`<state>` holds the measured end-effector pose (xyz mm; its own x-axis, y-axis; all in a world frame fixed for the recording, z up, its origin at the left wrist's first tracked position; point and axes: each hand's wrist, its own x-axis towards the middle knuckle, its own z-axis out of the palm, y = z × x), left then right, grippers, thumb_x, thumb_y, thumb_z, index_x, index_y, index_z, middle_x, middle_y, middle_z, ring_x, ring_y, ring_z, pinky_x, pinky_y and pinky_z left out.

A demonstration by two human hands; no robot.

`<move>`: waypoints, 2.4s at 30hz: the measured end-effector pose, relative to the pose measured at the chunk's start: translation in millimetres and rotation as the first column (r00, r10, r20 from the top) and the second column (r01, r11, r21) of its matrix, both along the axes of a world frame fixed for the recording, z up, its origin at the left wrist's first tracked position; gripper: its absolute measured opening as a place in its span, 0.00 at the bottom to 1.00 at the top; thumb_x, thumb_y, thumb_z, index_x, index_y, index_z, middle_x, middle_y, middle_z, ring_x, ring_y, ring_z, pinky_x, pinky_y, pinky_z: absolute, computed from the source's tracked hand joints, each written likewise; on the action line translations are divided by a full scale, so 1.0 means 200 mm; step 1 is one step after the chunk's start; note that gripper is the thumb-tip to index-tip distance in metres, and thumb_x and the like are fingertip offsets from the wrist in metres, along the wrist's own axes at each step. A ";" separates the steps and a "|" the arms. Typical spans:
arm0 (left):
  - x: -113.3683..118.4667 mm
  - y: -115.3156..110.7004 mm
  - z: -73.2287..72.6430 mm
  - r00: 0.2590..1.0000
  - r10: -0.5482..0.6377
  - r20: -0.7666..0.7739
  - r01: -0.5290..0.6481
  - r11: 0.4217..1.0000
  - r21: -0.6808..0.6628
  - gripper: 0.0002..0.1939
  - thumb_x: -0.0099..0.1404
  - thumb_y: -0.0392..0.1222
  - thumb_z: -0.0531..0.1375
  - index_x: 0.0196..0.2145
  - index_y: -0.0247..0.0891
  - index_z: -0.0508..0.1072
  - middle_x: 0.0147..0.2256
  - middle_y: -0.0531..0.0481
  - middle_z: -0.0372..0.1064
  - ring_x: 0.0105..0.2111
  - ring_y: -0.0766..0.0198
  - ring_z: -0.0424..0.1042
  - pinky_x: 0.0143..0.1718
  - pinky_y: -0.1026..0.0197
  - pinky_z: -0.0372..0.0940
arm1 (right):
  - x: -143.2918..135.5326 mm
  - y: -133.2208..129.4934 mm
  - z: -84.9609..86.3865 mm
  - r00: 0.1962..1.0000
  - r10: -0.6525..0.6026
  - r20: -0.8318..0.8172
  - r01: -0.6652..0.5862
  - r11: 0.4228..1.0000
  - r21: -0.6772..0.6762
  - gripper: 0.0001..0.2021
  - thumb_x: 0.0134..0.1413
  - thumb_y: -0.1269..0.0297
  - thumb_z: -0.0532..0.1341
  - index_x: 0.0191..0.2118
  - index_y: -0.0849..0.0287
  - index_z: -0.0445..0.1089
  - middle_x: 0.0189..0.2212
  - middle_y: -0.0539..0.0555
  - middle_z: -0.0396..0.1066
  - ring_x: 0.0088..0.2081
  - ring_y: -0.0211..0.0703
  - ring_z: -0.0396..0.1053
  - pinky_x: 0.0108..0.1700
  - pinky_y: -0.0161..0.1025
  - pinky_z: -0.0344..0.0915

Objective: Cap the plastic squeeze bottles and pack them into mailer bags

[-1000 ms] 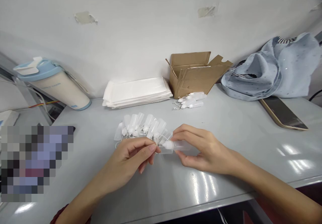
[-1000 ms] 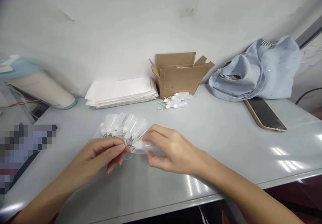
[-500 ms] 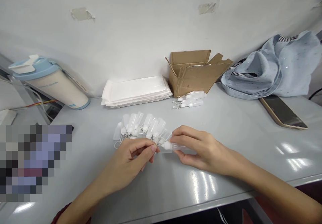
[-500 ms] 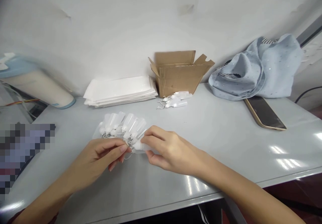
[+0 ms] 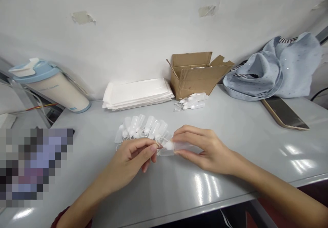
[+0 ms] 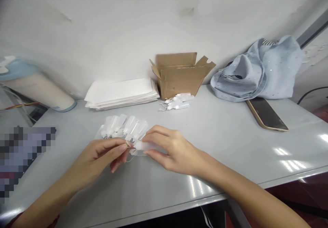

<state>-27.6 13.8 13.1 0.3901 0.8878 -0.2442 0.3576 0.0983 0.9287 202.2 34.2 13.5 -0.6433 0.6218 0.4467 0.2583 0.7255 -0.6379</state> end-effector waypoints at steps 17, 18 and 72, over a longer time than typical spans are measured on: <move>0.05 -0.04 -0.01 0.998 0.059 -0.002 -0.059 0.996 0.060 0.12 0.64 0.45 0.56 0.26 0.38 0.71 0.21 0.57 0.64 0.18 0.73 0.61 0.21 0.70 0.58 | -0.02 -0.03 -0.07 0.998 -0.014 -0.060 0.012 0.999 -0.029 0.08 0.56 0.73 0.60 0.42 0.66 0.68 0.35 0.58 0.73 0.37 0.41 0.72 0.38 0.37 0.69; 0.05 -0.04 -0.01 0.998 0.060 0.001 -0.060 0.996 0.059 0.12 0.64 0.45 0.56 0.26 0.38 0.71 0.21 0.57 0.64 0.18 0.73 0.61 0.21 0.70 0.58 | -0.02 -0.03 -0.07 0.998 -0.012 -0.065 0.010 1.000 -0.026 0.08 0.56 0.73 0.60 0.42 0.66 0.68 0.35 0.58 0.73 0.37 0.41 0.71 0.38 0.37 0.69; 0.06 -0.02 -0.02 0.994 0.052 0.092 -0.055 0.998 0.024 0.14 0.65 0.43 0.55 0.23 0.36 0.70 0.21 0.56 0.64 0.20 0.71 0.63 0.25 0.67 0.60 | -0.05 -0.04 -0.09 0.998 -0.057 -0.034 0.056 0.997 -0.053 0.07 0.59 0.67 0.57 0.43 0.62 0.66 0.32 0.56 0.72 0.32 0.39 0.70 0.33 0.36 0.67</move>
